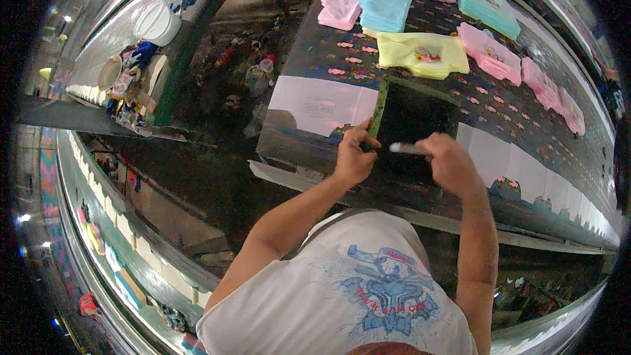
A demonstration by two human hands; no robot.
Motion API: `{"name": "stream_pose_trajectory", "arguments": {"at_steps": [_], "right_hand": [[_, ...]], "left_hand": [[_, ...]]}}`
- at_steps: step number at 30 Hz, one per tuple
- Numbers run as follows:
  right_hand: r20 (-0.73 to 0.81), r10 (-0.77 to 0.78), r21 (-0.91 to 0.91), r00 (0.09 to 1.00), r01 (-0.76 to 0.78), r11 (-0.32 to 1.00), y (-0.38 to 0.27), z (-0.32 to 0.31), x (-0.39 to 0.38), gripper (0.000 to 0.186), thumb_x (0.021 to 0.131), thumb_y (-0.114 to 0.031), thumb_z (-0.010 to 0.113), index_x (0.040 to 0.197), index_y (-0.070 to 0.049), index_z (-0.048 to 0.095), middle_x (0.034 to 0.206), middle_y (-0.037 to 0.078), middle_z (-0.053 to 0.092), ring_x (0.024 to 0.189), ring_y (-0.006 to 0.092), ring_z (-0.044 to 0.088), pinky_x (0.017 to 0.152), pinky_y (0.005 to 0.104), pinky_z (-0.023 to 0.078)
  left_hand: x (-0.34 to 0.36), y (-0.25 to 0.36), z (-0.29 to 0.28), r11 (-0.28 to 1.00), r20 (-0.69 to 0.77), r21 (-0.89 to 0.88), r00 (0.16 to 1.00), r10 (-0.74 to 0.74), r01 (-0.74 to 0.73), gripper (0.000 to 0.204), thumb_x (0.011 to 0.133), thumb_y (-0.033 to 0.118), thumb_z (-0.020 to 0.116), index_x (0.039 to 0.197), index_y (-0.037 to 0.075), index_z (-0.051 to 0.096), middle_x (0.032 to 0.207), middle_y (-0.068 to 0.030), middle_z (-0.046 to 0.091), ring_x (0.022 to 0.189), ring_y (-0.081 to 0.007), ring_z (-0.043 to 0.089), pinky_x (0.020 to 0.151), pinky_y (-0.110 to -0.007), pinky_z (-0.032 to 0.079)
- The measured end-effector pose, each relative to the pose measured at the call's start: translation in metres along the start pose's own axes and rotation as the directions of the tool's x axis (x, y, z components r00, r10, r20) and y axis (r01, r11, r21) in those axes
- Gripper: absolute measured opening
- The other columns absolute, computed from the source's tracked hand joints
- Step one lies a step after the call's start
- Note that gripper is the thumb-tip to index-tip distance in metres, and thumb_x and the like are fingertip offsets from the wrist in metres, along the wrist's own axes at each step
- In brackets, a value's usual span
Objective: The person repeatedly rubs a small rectangular block against a dark rectangular area on a patterned fabric laid on a table, likely transferring ink or dye. The person holds the block with both hands and moves it back and forth over the same region throughout the clip.
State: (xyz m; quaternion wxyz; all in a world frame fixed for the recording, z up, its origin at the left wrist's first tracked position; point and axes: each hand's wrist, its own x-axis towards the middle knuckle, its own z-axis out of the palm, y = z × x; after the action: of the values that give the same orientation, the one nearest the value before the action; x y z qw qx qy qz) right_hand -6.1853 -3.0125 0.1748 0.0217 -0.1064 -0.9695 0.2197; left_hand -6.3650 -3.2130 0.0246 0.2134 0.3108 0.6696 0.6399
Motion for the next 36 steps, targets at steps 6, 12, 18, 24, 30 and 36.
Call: {"name": "stream_pose_trajectory", "arguments": {"at_steps": [6, 12, 18, 24, 30, 36], "right_hand": [[-0.256, 0.004, -0.083, 0.967, -0.026, 0.996, 0.053, -0.003, 0.057, 0.038, 0.095, 0.001, 0.060, 0.127, -0.005, 0.080, 0.109, 0.021, 0.073, 0.109, 0.0443, 0.070, 0.098, 0.0552, 0.056], [-0.165, 0.037, -0.258, 0.986, -0.080, 0.963, 0.026, 0.018, 0.041, 0.054, 0.092, 0.004, 0.061, 0.143, -0.009, 0.075, 0.120, 0.018, 0.073, 0.114, 0.0433, 0.067, 0.105, 0.0543, 0.054], [-0.160, 0.075, -0.166, 0.984, -0.102, 0.981, -0.045, 0.045, -0.015, 0.052, 0.093, 0.004, 0.056, 0.140, -0.004, 0.076, 0.129, 0.016, 0.074, 0.121, 0.0407, 0.066, 0.107, 0.0543, 0.052], [-0.125, 0.111, -0.181, 0.986, -0.132, 0.975, -0.071, 0.061, -0.049, 0.053, 0.090, -0.002, 0.065, 0.141, -0.010, 0.075, 0.138, 0.011, 0.073, 0.127, 0.0377, 0.066, 0.110, 0.0534, 0.053], [-0.273, 0.081, -0.045, 0.959, -0.096, 0.994, -0.065, 0.059, -0.069, 0.057, 0.086, 0.003, 0.071, 0.142, -0.008, 0.075, 0.140, 0.012, 0.072, 0.132, 0.0372, 0.065, 0.112, 0.0526, 0.052], [-0.355, 0.117, 0.028, 0.928, -0.114, 0.993, -0.031, 0.052, -0.111, 0.057, 0.086, 0.005, 0.070, 0.140, -0.010, 0.077, 0.140, 0.010, 0.072, 0.132, 0.0360, 0.065, 0.112, 0.0517, 0.052]], "left_hand": [[0.002, 0.003, 0.003, 0.995, 0.002, 0.097, 0.999, 0.037, -0.037, 0.029, 0.072, -0.013, 0.073, 0.092, 0.007, 0.079, 0.167, -0.0275, 0.060, 0.148, -0.0424, 0.058, 0.122, -0.047, 0.046], [0.001, -0.014, 0.011, 0.999, -0.026, 0.025, 0.999, 0.038, -0.037, 0.028, 0.074, -0.015, 0.073, 0.092, 0.006, 0.079, 0.168, -0.0268, 0.058, 0.147, -0.0425, 0.057, 0.122, -0.048, 0.048], [-0.001, 0.003, 0.006, 0.996, -0.024, 0.081, 0.999, 0.038, -0.036, 0.030, 0.076, -0.011, 0.076, 0.100, 0.008, 0.081, 0.167, -0.0270, 0.059, 0.145, -0.0421, 0.058, 0.123, -0.048, 0.046], [0.000, 0.011, -0.001, 0.986, 0.014, 0.148, 0.997, 0.076, -0.078, 0.042, 0.079, -0.005, 0.083, 0.118, 0.013, 0.082, 0.168, -0.0259, 0.059, 0.145, -0.0422, 0.059, 0.125, -0.051, 0.045], [0.004, 0.006, 0.002, 0.958, 0.036, 0.256, 0.992, 0.123, -0.128, 0.044, 0.072, -0.008, 0.080, 0.110, 0.014, 0.087, 0.166, -0.0258, 0.063, 0.146, -0.0412, 0.062, 0.127, -0.048, 0.045], [-0.001, 0.037, 0.031, 0.962, 0.064, 0.220, 0.987, 0.149, -0.159, 0.035, 0.073, -0.011, 0.079, 0.101, 0.010, 0.083, 0.171, -0.0238, 0.060, 0.148, -0.0397, 0.060, 0.125, -0.049, 0.046]]}}
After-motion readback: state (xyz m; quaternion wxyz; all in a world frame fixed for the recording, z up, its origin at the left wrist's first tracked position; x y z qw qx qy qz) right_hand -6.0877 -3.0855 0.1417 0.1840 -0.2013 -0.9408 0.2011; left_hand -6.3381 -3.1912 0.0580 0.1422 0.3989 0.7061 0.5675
